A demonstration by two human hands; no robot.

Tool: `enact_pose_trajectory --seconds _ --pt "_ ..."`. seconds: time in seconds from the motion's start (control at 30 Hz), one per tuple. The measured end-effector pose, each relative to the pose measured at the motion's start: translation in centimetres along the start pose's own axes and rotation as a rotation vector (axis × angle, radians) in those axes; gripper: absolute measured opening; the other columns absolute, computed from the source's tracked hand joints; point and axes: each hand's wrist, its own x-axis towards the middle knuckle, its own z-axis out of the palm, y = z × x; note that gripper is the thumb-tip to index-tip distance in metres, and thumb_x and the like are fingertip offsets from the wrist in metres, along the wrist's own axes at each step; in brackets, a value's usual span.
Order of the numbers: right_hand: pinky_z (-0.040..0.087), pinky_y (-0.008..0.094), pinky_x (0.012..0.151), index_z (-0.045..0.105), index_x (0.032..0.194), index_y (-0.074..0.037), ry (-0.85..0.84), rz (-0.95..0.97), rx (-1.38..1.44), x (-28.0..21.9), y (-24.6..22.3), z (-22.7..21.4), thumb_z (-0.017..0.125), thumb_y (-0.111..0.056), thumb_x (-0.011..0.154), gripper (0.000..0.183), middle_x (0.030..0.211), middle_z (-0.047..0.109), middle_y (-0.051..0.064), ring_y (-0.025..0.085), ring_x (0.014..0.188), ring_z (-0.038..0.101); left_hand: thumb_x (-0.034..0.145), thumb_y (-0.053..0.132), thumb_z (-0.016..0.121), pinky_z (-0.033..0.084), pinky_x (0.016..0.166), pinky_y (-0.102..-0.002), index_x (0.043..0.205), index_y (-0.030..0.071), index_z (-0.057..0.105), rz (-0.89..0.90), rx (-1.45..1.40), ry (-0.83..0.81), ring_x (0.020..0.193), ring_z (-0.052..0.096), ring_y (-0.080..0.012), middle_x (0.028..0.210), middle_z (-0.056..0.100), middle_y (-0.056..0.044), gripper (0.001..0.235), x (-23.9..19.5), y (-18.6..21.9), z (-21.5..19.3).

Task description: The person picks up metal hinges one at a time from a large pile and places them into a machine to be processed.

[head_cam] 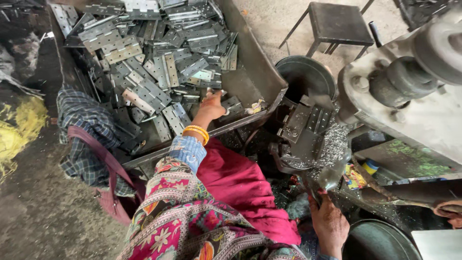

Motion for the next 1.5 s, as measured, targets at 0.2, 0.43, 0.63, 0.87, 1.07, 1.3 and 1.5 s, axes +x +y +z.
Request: enact_pose_trajectory --seconds 0.2,0.43,0.63,0.87,1.07,1.3,1.5 --pt "0.058 0.053 0.083 0.060 0.141 -0.031 -0.049 0.037 -0.002 0.3 -0.3 -0.3 0.052 -0.060 0.095 0.055 0.105 0.078 0.016 0.041 0.100 0.074 0.077 0.030 0.084 0.051 0.107 -0.046 0.136 0.015 0.062 -0.014 0.088 0.045 0.131 0.058 -0.0385 0.145 0.056 -0.021 0.065 -1.6 0.7 0.9" --pt "0.057 0.054 0.078 0.062 0.139 -0.029 -0.002 0.001 0.005 0.1 0.1 0.2 0.053 -0.061 0.095 0.054 0.097 0.078 0.019 0.043 0.093 0.074 0.082 0.017 0.077 0.060 0.088 -0.042 0.131 0.007 0.063 0.077 -0.179 0.466 0.100 0.073 -0.0327 0.111 0.073 -0.017 0.053 -8.3 6.1 -2.2" --pt "0.057 0.055 0.072 0.067 0.132 -0.025 0.073 0.001 0.048 -0.1 -0.1 0.4 0.059 -0.060 0.092 0.053 0.091 0.076 0.020 0.043 0.087 0.073 0.100 0.019 0.063 0.057 0.072 -0.046 0.105 0.010 0.071 0.815 0.014 0.381 0.086 0.071 -0.0344 0.103 0.075 -0.013 0.014 -14.7 18.4 4.1" --pt "0.054 0.057 0.075 0.062 0.132 -0.017 -0.020 -0.066 0.183 0.0 1.6 1.6 0.060 -0.052 0.091 0.054 0.086 0.077 0.019 0.044 0.087 0.072 0.101 0.023 0.054 0.048 0.100 -0.048 0.139 -0.002 0.058 0.770 0.102 0.038 0.130 0.051 -0.0394 0.150 0.050 -0.024 0.045 -19.6 23.8 15.5" --pt "0.054 0.056 0.068 0.062 0.126 -0.002 0.379 -0.455 0.199 2.4 6.5 10.3 0.063 -0.050 0.095 0.057 0.091 0.073 0.021 0.044 0.079 0.069 0.094 0.027 0.047 0.025 0.123 -0.051 0.141 -0.008 0.053 0.662 0.493 0.176 0.148 0.036 -0.0365 0.156 0.044 -0.022 0.058 -15.2 25.5 16.2" --pt "0.052 0.057 0.072 0.070 0.108 -0.009 -0.025 -0.012 0.307 0.7 5.3 17.7 0.066 -0.050 0.097 0.042 0.091 0.072 0.025 0.046 0.085 0.068 0.097 0.020 0.039 0.020 0.126 -0.049 0.140 -0.003 0.054 0.602 0.550 0.089 0.150 0.036 -0.0342 0.156 0.046 -0.020 0.051 -14.6 25.2 16.6" --pt "0.052 0.055 0.078 0.070 0.108 -0.009 -0.193 0.016 0.341 2.8 6.6 14.0 0.060 -0.051 0.098 0.044 0.095 0.071 0.027 0.048 0.093 0.067 0.098 0.018 0.040 0.023 0.126 -0.046 0.142 -0.003 0.053 0.636 0.505 0.187 0.149 0.040 -0.0314 0.154 0.051 -0.016 0.050 -14.8 25.0 16.7"
